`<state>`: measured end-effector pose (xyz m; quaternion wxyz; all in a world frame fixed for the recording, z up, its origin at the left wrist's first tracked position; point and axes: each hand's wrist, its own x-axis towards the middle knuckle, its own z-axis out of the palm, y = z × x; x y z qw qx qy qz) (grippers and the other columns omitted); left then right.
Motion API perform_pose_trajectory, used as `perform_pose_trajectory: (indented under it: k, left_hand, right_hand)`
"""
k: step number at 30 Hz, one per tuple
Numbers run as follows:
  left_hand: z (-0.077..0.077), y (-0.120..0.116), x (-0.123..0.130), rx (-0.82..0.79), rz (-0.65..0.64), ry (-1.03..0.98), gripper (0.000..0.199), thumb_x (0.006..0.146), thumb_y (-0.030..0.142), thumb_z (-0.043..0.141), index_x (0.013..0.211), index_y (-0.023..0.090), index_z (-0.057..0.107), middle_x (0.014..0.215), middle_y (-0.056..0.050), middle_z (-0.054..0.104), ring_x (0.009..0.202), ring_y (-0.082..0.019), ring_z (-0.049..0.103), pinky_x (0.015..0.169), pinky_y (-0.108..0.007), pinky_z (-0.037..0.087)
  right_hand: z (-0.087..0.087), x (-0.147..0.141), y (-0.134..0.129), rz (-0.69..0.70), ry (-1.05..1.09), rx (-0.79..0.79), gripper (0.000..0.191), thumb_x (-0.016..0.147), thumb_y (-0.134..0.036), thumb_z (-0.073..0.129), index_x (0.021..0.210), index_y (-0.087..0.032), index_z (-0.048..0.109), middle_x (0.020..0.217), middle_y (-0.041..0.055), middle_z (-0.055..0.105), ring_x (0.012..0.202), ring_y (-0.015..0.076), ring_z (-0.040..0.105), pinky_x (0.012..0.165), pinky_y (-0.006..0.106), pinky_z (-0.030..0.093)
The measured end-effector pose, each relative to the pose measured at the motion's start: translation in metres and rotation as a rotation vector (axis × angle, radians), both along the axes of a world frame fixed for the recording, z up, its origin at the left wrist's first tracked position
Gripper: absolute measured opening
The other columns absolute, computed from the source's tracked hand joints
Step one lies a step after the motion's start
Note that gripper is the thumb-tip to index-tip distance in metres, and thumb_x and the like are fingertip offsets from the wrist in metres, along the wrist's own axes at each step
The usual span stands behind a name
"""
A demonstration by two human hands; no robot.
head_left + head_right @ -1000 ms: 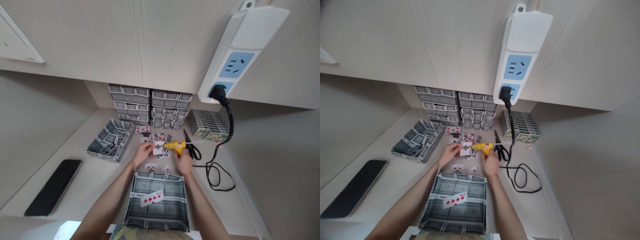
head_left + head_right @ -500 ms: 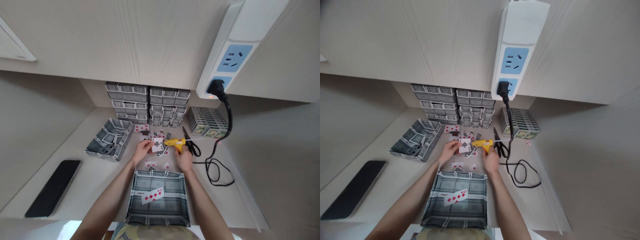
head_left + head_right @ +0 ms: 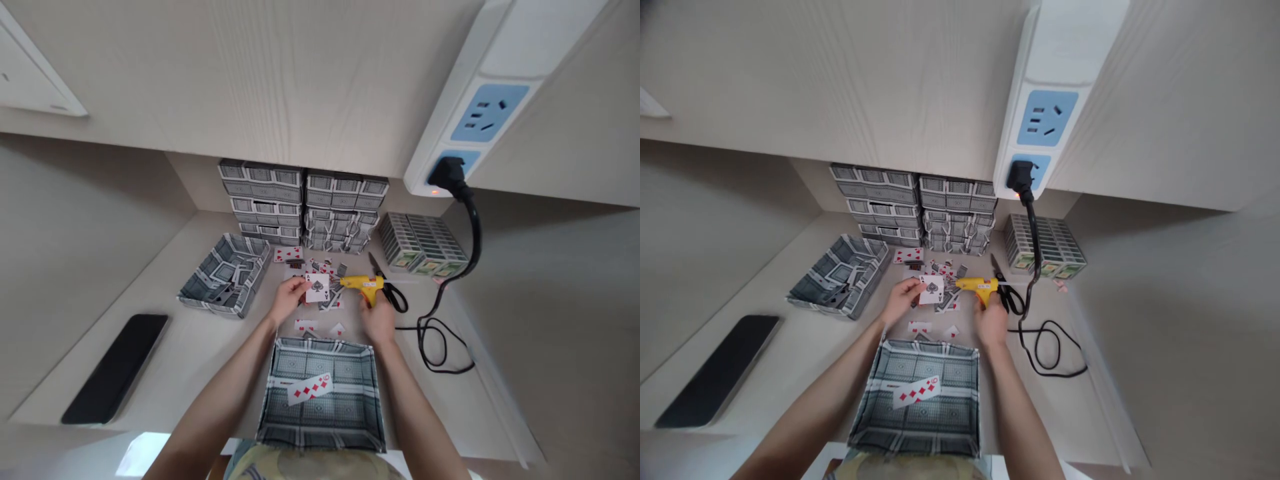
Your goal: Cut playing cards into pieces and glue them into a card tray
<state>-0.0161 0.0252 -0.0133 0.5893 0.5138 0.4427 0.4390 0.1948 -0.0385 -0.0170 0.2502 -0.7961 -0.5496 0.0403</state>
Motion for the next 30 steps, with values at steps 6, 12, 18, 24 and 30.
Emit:
perform_pose_trajectory:
  k: [6, 12, 18, 24, 30]
  left_hand:
    - [0.003, -0.001, 0.001, 0.009, 0.023, 0.005, 0.028, 0.066, 0.041, 0.062, 0.065, 0.014, 0.055, 0.048, 0.004, 0.053, 0.039, -0.008, 0.047, 0.042, -0.019, 0.038]
    - [0.001, 0.000, 0.001, 0.013, 0.070, 0.004, 0.026, 0.068, 0.040, 0.060, 0.069, 0.014, 0.056, 0.049, 0.004, 0.053, 0.040, -0.009, 0.049, 0.041, -0.020, 0.039]
    - [-0.004, 0.001, 0.001, 0.017, 0.084, 0.009, 0.027, 0.068, 0.041, 0.060, 0.071, 0.014, 0.056, 0.052, 0.003, 0.055, 0.040, -0.009, 0.050, 0.042, -0.021, 0.040]
    - [-0.007, 0.003, 0.001, 0.047, 0.095, 0.030, 0.027, 0.068, 0.041, 0.059, 0.069, 0.014, 0.056, 0.053, 0.003, 0.054, 0.041, -0.008, 0.049, 0.042, -0.020, 0.039]
    - [-0.004, 0.002, 0.002, 0.065, 0.093, 0.058, 0.027, 0.069, 0.041, 0.059, 0.070, 0.014, 0.056, 0.053, 0.004, 0.053, 0.042, -0.007, 0.047, 0.042, -0.019, 0.038]
  right_hand:
    - [0.009, 0.022, 0.004, -0.168, -0.062, 0.222, 0.032, 0.068, -0.040, 0.052, 0.079, -0.011, 0.055, 0.067, 0.0108, 0.057, 0.064, 0.0221, 0.052, 0.055, 0.029, 0.037]
    - [0.004, 0.045, 0.001, -0.292, -0.049, 0.253, 0.047, 0.060, -0.043, 0.057, 0.091, -0.007, 0.054, 0.075, 0.0161, 0.053, 0.077, 0.0315, 0.051, 0.067, 0.043, 0.040]
    - [0.009, 0.043, -0.003, -0.321, -0.052, 0.379, 0.061, 0.054, -0.043, 0.068, 0.102, -0.009, 0.050, 0.086, 0.0187, 0.052, 0.084, 0.0350, 0.047, 0.074, 0.054, 0.036]
    - [0.014, 0.025, 0.001, 0.112, 0.053, 0.444, 0.029, 0.078, -0.036, 0.050, 0.099, -0.016, 0.056, 0.081, 0.0082, 0.054, 0.077, 0.0225, 0.050, 0.071, 0.039, 0.043]
    - [0.001, -0.019, 0.002, 0.666, 0.214, 0.199, 0.031, 0.079, -0.025, 0.052, 0.108, -0.025, 0.059, 0.107, 0.0082, 0.053, 0.086, 0.0176, 0.056, 0.075, 0.030, 0.048]
